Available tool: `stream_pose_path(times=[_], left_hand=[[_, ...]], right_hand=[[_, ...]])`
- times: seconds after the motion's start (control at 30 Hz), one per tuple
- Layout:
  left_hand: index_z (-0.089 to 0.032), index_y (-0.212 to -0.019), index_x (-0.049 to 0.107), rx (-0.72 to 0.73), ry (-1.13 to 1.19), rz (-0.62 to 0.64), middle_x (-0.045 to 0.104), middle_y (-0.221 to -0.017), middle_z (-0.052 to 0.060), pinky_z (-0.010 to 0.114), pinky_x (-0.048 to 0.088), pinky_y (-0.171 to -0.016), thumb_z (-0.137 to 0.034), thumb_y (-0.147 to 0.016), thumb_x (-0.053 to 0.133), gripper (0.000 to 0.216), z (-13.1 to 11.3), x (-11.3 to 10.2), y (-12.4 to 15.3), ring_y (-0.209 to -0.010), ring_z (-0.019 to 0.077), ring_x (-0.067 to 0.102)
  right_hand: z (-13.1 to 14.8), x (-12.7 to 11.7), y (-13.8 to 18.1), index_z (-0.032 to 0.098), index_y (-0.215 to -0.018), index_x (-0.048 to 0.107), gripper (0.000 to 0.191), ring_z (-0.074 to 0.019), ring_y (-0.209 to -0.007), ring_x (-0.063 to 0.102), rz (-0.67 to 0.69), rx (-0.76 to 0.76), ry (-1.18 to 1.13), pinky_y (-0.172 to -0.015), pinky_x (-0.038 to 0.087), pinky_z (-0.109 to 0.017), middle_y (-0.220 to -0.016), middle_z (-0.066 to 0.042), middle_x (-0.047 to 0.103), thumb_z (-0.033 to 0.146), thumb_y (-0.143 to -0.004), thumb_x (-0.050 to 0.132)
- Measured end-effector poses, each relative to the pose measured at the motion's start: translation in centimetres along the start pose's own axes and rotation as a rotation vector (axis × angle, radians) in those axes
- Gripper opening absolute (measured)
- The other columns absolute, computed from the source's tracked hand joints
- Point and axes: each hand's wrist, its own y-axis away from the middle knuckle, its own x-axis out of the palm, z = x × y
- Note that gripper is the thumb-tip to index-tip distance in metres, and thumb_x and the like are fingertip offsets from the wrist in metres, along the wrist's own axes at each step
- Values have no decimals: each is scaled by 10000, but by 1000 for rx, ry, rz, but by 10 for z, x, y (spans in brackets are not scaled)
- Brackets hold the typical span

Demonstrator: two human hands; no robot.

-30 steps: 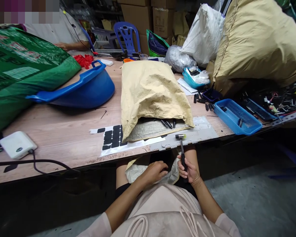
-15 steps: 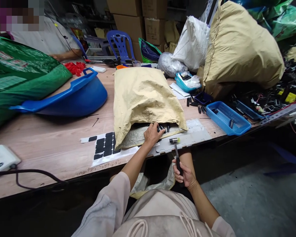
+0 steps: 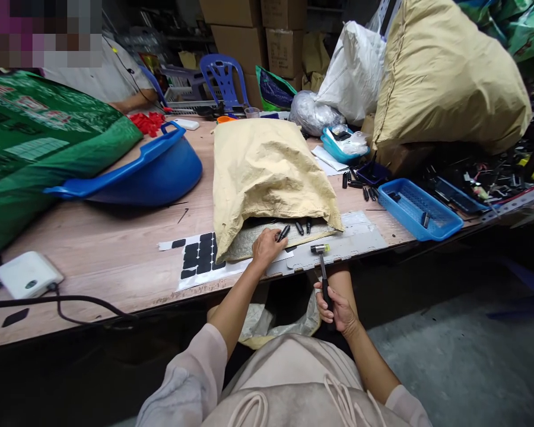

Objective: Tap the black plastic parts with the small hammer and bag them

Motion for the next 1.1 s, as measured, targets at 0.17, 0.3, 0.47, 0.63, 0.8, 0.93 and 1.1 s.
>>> stream_pose_path(times=[0.17, 0.3, 0.47, 0.63, 0.8, 0.93, 1.1], left_hand=[[-273, -1042, 752, 54, 11, -74, 703, -1076, 31, 291, 454, -771, -394, -902, 724, 187, -4, 6, 5, -961, 208, 641], [-253, -1036, 762, 316, 57, 8, 713, -1001, 39, 332, 465, -886, -311, -902, 733, 149, 6, 4, 27, -979, 216, 643], [-234, -1019, 768, 337, 86, 66, 714, -964, 36, 370, 441, -934, -303, -877, 764, 158, 17, 10, 48, -989, 225, 651], [-249, -988, 784, 288, 122, 62, 714, -938, 19, 373, 432, -943, -288, -851, 778, 143, 14, 14, 46, -983, 223, 652], [-251, -983, 793, 272, 142, 48, 723, -939, 23, 376, 437, -945, -290, -839, 791, 149, 12, 15, 46, -981, 226, 651], [-259, -973, 797, 278, 147, 47, 721, -943, 25, 381, 439, -961, -294, -844, 787, 134, 12, 17, 46, -1003, 231, 651], [-248, -968, 795, 267, 160, 46, 711, -942, 24, 382, 432, -969, -273, -839, 802, 131, 9, 16, 47, -1025, 234, 648]], right_hand=[[1, 6, 2, 245, -1249, 621, 457, -41, -390, 304, -80, -32, 66, -347, 264, -157, -695, 71, 536, 555, -926, 717], [-12, 15, 3, 212, -1243, 620, 513, -48, -390, 369, -279, -144, 242, -350, 304, -173, -712, 55, 574, 582, -906, 733], [-29, 23, 2, 214, -1225, 652, 529, -86, -412, 405, -520, -303, 533, -356, 336, -204, -649, 52, 552, 648, -923, 673], [-10, 43, 10, 239, -1282, 704, 477, -293, -1062, 697, -595, -407, 938, -861, 617, -409, -1108, -111, 757, 583, -961, 633], [3, 60, 14, 250, -1332, 707, 409, -330, -1254, 652, -630, -529, 1168, -1126, 491, -503, -1296, -115, 737, 461, -997, 604], [1, 59, 12, 250, -1295, 733, 361, -317, -1194, 690, -638, -548, 1198, -1077, 531, -466, -1234, -112, 761, 402, -984, 631], [5, 64, 12, 233, -1303, 727, 376, -309, -1183, 699, -633, -483, 1218, -1036, 557, -438, -1239, -111, 761, 432, -1011, 597]])
